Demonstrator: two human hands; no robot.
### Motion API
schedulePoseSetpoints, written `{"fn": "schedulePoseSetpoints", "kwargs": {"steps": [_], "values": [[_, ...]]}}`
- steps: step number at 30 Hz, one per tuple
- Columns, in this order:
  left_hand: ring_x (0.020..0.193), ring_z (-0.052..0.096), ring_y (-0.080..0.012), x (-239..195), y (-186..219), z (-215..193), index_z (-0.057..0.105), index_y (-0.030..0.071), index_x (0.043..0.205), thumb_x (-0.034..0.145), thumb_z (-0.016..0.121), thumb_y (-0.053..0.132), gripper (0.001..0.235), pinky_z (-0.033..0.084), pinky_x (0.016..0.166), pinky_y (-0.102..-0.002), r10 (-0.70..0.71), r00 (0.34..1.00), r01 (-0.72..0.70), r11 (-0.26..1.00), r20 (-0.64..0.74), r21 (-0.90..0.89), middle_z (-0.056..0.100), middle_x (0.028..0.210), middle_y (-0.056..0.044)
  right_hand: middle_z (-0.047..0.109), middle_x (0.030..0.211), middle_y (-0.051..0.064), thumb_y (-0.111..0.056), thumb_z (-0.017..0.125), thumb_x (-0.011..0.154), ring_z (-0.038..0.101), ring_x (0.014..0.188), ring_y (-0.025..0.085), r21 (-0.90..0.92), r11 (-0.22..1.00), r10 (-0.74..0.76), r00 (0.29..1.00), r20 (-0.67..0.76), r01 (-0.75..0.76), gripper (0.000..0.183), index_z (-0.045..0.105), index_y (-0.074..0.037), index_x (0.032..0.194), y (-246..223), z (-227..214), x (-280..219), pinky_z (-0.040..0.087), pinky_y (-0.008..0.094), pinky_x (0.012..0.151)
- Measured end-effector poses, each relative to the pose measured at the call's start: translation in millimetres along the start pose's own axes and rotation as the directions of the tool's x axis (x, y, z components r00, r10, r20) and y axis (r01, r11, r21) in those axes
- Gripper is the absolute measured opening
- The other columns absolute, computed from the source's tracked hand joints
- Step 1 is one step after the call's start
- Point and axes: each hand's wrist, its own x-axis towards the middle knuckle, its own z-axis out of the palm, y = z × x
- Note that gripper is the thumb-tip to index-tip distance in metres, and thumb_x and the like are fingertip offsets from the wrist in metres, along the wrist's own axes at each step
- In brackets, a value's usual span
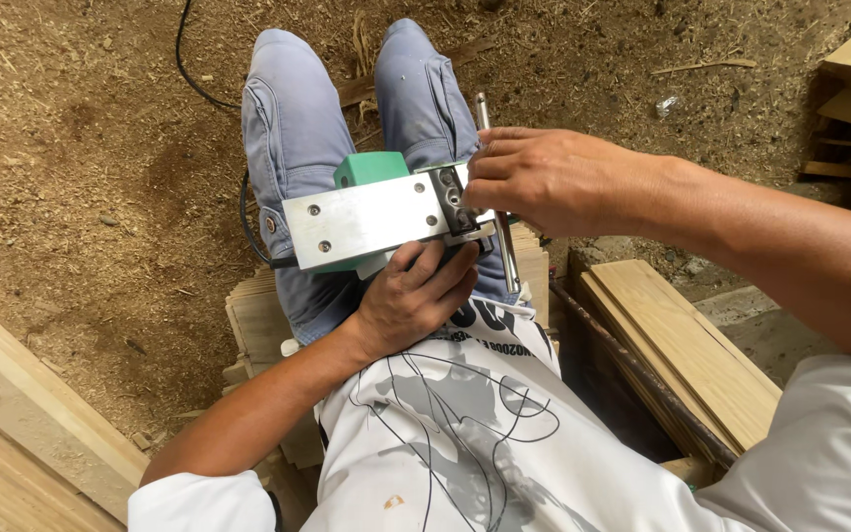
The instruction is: The person sits on a wooden plank on the ground and adjusts a green electric planer resting on their lap. They use a wrench to tighten or loosen screws on the tool's base plate and handle the device with both hands throughout the clip.
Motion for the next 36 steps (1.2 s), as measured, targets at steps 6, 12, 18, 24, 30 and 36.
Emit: {"fn": "schedulePoseSetpoints", "kwargs": {"steps": [6,12,18,24,30,36], "values": [[0.128,0.052,-0.026,-1.2,2.3,0.2,0.076,0.012,0.11,0.095,0.062,0.019,0.021,0.041,0.11,-0.037,-0.014,1.0,0.014,1.0,0.011,0.011,0.061,0.142,-0.007,0.073,0.106,0.016,-0.005,0.061,0.088,0.068,0.114,0.03,0.074,0.997,0.024,0.997,0.079,-0.03,0.016,0.066,-0.004,0.103,-5.2,-0.5,3.9,0.034,0.046,0.119],[0.131,0.051,-0.0256,-2.0,3.5,1.9,0.077,0.014,0.11,0.096,0.063,0.02,0.02,0.039,0.113,-0.037,-0.028,1.0,0.028,1.0,0.014,0.004,0.06,0.143,-0.006,0.073,0.104,0.017,-0.006,0.062,0.089,0.068,0.112,0.029,0.07,0.997,0.023,0.994,0.109,-0.03,0.014,0.067,-0.003,0.101,-6.5,3.0,7.8,0.031,0.046,0.118],[0.133,0.05,-0.0255,-4.7,4.1,4.3,0.077,0.014,0.109,0.097,0.064,0.021,0.019,0.038,0.114,-0.037,-0.033,0.999,0.033,0.999,0.016,0.019,0.06,0.144,-0.006,0.073,0.114,0.018,-0.001,0.061,0.084,0.065,0.121,0.03,0.035,0.998,-0.047,0.998,0.031,0.046,0.021,0.068,-0.002,0.103,-3.3,6.5,4.6,0.031,0.046,0.118],[0.133,0.049,-0.0254,-6.4,4.2,5.6,0.077,0.015,0.109,0.097,0.064,0.021,0.019,0.038,0.114,-0.037,-0.035,0.999,0.035,0.999,0.012,0.006,0.059,0.145,-0.005,0.074,0.107,0.016,-0.001,0.063,0.087,0.067,0.116,0.029,0.066,0.998,-0.002,0.997,0.072,-0.003,0.016,0.068,-0.001,0.102,-1.1,6.5,5.0,0.034,0.045,0.118],[0.132,0.05,-0.0254,-5.4,4.4,4.9,0.078,0.015,0.109,0.097,0.064,0.02,0.018,0.038,0.114,-0.038,-0.039,0.999,0.039,0.999,0.006,0.002,0.059,0.144,-0.005,0.074,0.102,0.016,-0.008,0.066,0.088,0.07,0.108,0.033,0.087,0.996,0.004,1.0,-0.023,-0.002,0.012,0.067,-0.003,0.099,-1.4,5.9,4.0,0.053,0.044,0.099],[0.132,0.049,-0.0253,-5.5,3.1,5.2,0.078,0.014,0.111,0.097,0.065,0.019,0.02,0.038,0.115,-0.038,-0.033,0.999,0.033,0.999,-0.006,0.011,0.059,0.143,-0.005,0.074,0.088,0.011,-0.02,0.071,0.088,0.072,0.089,0.029,0.049,0.996,0.077,0.996,0.043,-0.079,0.018,0.068,-0.004,0.097,-6.8,1.9,10.0,0.056,0.046,0.081]]}}
